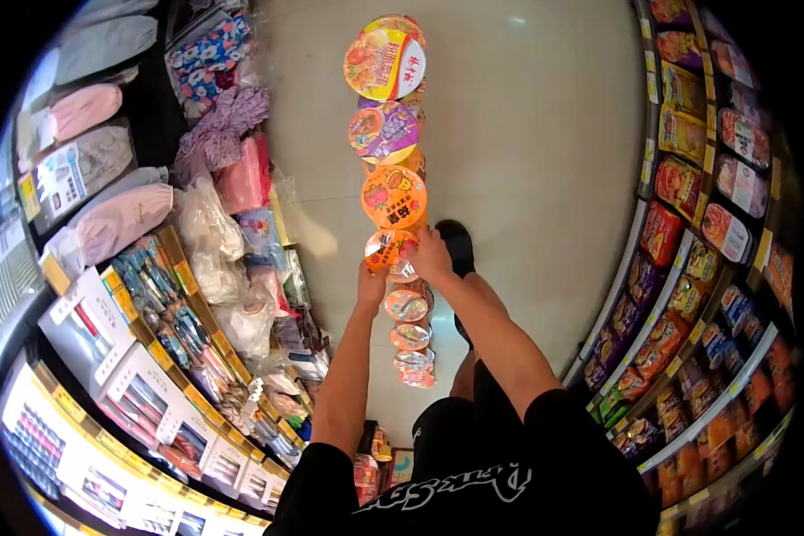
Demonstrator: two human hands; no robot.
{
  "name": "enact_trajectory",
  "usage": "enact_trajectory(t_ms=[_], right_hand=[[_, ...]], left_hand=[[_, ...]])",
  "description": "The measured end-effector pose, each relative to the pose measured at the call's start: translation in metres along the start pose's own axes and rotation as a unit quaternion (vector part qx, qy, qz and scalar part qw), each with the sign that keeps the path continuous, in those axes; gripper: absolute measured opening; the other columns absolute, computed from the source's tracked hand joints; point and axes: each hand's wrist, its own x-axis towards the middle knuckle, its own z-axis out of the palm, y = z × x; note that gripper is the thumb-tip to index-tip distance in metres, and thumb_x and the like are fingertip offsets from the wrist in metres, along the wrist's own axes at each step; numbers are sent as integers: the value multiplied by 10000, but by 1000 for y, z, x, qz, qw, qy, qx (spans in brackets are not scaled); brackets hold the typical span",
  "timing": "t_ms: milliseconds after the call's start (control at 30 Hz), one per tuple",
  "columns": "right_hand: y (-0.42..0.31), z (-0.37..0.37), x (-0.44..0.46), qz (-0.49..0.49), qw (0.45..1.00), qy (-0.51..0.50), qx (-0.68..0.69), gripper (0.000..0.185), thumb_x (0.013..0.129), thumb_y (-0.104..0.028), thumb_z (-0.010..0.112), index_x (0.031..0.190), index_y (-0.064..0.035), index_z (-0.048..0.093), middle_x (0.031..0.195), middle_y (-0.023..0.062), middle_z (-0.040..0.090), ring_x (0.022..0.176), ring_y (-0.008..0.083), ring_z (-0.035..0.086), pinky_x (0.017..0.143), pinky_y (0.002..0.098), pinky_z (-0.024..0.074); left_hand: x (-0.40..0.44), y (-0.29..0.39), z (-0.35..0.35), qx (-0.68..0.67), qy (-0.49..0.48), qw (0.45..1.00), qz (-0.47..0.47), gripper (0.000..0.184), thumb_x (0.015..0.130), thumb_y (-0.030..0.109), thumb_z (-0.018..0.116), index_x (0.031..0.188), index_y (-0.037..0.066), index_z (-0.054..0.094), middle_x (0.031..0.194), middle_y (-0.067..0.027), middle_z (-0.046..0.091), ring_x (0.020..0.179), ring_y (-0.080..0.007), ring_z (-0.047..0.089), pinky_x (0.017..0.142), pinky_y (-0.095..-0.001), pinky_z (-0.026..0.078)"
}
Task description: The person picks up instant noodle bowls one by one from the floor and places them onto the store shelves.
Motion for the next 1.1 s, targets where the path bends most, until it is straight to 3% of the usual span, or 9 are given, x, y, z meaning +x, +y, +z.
enact_trajectory(t_ms=[33, 133, 267, 400, 600, 733, 833, 967, 1100], right_hand=[[3, 3, -5, 1, 1000, 0, 15, 426, 781, -261, 564, 1132, -40, 467, 1055, 247, 500, 931, 417, 521, 784, 458, 455], [3, 8, -26, 4, 999, 40, 14, 445, 774, -268, 580, 1140, -44, 463, 1045, 244, 511, 931, 405, 528, 791, 452, 457], [11, 8, -72, -8, 999, 18, -26, 510, 747, -313, 622, 1153, -47, 466, 1053, 240, 510, 939, 392, 534, 802, 449, 459], [-3, -30, -141, 13, 999, -44, -21, 564, 715, -359, 663, 1126, -18, 481, 1067, 224, 507, 949, 379, 548, 805, 444, 467], [-5, -50, -247, 76, 995, -30, -50, 606, 680, -396, 705, 1096, -10, 493, 1063, 218, 513, 949, 361, 572, 800, 424, 480], [26, -48, -304, 45, 997, -5, -69, 616, 655, -433, 724, 1052, -1, 535, 1012, 202, 566, 947, 342, 587, 782, 420, 489], [41, -66, -349, 40, 995, -59, -68, 582, 657, -455, 717, 998, -4, 580, 990, 186, 600, 943, 321, 595, 787, 408, 485], [66, -74, -399, 18, 999, -10, -45, 581, 652, -477, 713, 970, -3, 602, 986, 173, 614, 912, 322, 604, 775, 409, 488], [99, -84, -447, 32, 993, 112, -7, 604, 655, -490, 707, 966, 10, 575, 967, 202, 604, 897, 353, 602, 774, 418, 486]], left_hand=[[-4, 8, -2, -40, -57, 997, -17, 621, 815, 239, 599, 1290, -14, 290, 1146, -173, 514, 1029, -270, 511, 888, -344, 400], [-32, 19, -4, -42, -51, 995, -77, 553, 823, 200, 582, 1251, -12, 303, 1047, -127, 539, 905, -190, 537, 773, -306, 447], [-70, -14, -14, 23, -68, 997, -25, 442, 818, 215, 585, 1132, -10, 371, 914, -91, 554, 729, -124, 544, 561, -256, 442], [-112, -53, -33, 17, -201, 978, -50, 300, 821, 226, 578, 967, -3, 451, 670, -57, 579, 488, -132, 514, 447, -246, 425], [-202, -90, -39, 146, -176, 973, 16, 354, 831, 278, 622, 898, -33, 465, 690, -101, 608, 551, -157, 606, 486, -265, 471], [-269, -108, -39, 159, -193, 963, 102, 363, 841, 295, 620, 885, -29, 462, 714, -116, 609, 590, -172, 630, 510, -274, 491], [-300, -132, -40, 171, -198, 956, 132, 362, 837, 297, 629, 874, -24, 465, 722, -118, 609, 582, -169, 626, 512, -270, 488], [-336, -144, -28, 179, -174, 950, 185, 349, 824, 277, 649, 852, -10, 451, 710, -102, 591, 567, -167, 609, 537, -266, 499], [-350, -155, 2, 179, -208, 928, 251, 354, 826, 243, 643, 924, -10, 415, 814, -127, 581, 619, -171, 606, 555, -270, 508]])
